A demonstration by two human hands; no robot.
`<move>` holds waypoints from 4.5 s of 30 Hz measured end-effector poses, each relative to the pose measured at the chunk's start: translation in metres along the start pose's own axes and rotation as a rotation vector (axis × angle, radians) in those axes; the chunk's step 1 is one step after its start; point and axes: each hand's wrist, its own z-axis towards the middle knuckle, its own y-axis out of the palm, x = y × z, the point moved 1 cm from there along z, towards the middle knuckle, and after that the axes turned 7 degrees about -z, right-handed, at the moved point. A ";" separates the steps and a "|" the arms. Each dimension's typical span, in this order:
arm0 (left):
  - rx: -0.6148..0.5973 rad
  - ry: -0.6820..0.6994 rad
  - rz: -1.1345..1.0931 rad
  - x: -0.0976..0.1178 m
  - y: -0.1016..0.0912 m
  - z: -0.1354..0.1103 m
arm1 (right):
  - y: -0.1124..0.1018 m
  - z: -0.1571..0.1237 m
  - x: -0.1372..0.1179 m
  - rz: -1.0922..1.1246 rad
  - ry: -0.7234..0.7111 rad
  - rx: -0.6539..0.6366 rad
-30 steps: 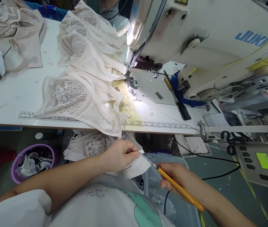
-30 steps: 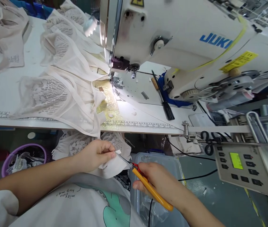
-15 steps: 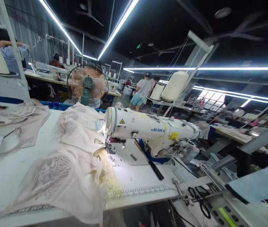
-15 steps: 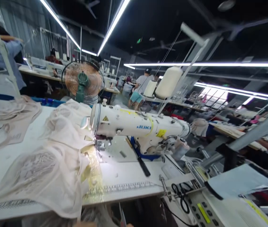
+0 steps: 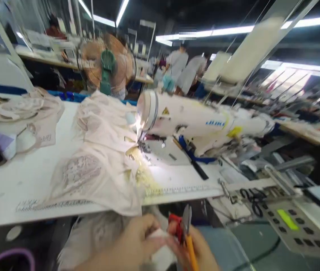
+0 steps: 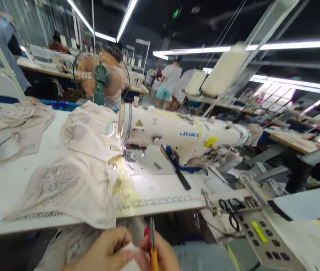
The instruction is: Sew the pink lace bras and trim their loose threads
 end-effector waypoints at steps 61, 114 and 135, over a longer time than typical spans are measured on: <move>0.051 -0.200 0.029 0.028 -0.014 -0.058 | -0.050 -0.019 -0.065 -0.572 0.160 -0.513; 0.103 -0.302 -0.016 0.028 -0.013 -0.058 | -0.043 -0.031 -0.064 -0.544 0.182 -0.406; 0.153 -0.341 -0.070 0.023 -0.013 -0.058 | -0.029 -0.035 -0.054 -0.593 0.172 -0.352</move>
